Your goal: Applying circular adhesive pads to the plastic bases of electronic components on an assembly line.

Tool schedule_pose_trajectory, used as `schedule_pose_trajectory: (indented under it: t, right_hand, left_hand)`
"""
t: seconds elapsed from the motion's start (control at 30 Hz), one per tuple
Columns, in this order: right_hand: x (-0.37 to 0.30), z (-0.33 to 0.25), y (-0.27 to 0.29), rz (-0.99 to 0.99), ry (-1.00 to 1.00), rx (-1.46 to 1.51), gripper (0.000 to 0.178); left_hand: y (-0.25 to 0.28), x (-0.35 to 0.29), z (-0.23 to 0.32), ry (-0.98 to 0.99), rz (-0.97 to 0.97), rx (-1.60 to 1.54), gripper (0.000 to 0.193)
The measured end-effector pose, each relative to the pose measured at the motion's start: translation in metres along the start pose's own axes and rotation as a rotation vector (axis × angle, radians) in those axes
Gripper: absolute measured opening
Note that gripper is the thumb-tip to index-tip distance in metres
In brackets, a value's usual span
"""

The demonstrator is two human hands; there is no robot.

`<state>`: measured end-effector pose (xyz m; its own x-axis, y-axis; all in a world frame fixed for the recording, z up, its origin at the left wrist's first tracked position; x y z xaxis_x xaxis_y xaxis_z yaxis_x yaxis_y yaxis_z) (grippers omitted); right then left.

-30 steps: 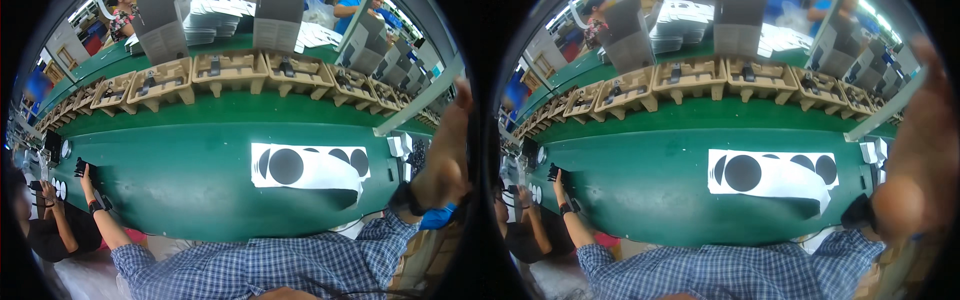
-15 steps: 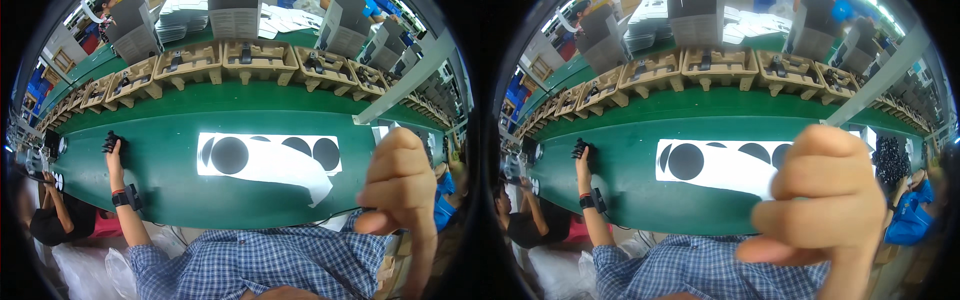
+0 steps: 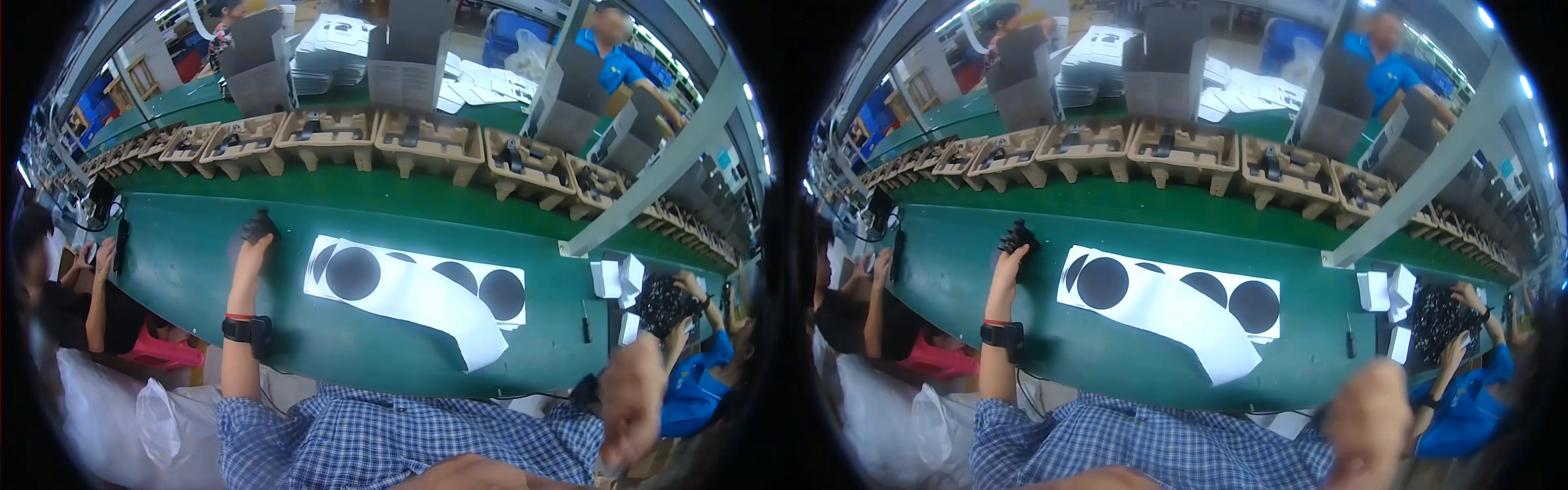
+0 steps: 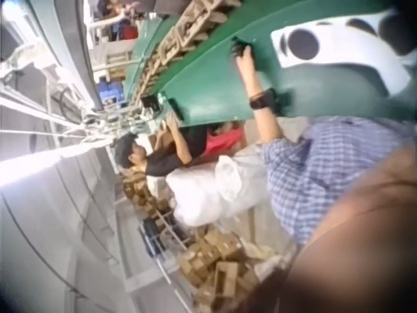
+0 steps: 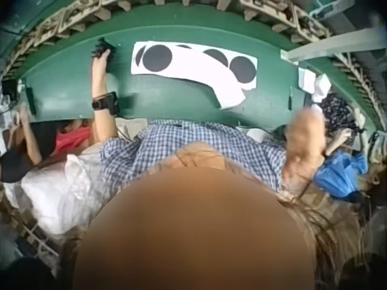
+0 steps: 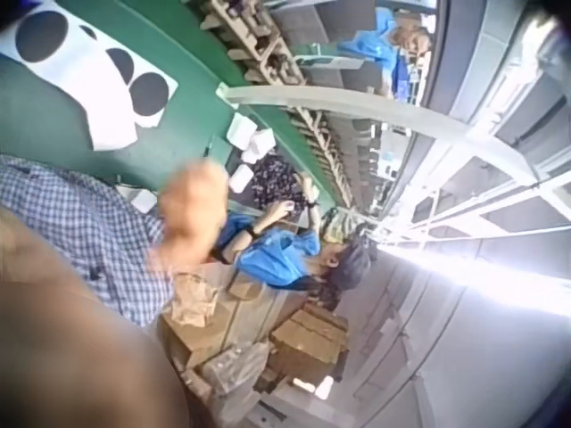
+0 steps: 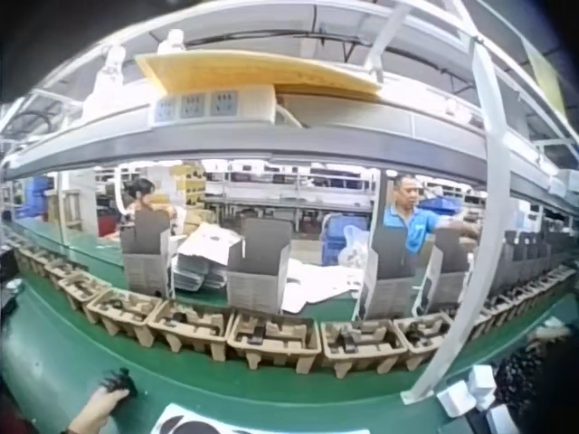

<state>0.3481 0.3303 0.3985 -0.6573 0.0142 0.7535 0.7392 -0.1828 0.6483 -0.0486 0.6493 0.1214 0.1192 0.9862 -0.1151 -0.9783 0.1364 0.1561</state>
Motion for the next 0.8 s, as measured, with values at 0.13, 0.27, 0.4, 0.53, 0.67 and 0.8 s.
schedule_pose_trajectory:
  t: [0.13,0.27,0.4,0.53,0.67,0.8]
  right_hand:
    - [-0.031,0.056,-0.104,-0.674,-0.882,-0.040,0.075]
    - [-0.070,0.066,-0.178,-0.804,-0.910,-0.327,0.056]
    - [-0.072,0.099,-0.167,-0.687,-0.795,-0.414,0.034]
    - [-0.032,0.115,-0.144,-0.532,-0.542,-0.581,0.030]
    - [-0.011,0.111,-0.137,-0.434,-0.444,-0.497,0.021]
    - [-0.032,0.111,-0.123,-0.377,-0.455,-0.547,0.023]
  left_hand:
    - [0.002,-0.024,0.005,-0.148,-0.078,-0.071,0.064]
    - [0.010,-0.077,0.066,-0.548,0.541,0.500,0.065]
    - [-0.023,-0.099,0.087,-0.550,-0.051,0.337,0.039]
    - [-0.093,-0.082,0.102,-0.670,-0.514,0.646,0.094]
    - [-0.128,-0.053,0.089,-0.685,-0.796,0.665,0.105]
    - [-0.142,-0.031,0.066,-0.475,-0.920,0.447,0.060]
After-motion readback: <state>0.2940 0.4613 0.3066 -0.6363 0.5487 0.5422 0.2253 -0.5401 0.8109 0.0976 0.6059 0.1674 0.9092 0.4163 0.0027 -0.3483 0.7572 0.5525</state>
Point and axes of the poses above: each hand's wrist, its own x-axis towards the middle knuckle, its own y-axis out of the back of the hand, z = x × y, the point moved 4 cm from there along x, towards the middle knuckle, and after that the axes turned 10 degrees about -z, right-handed, at the moved point
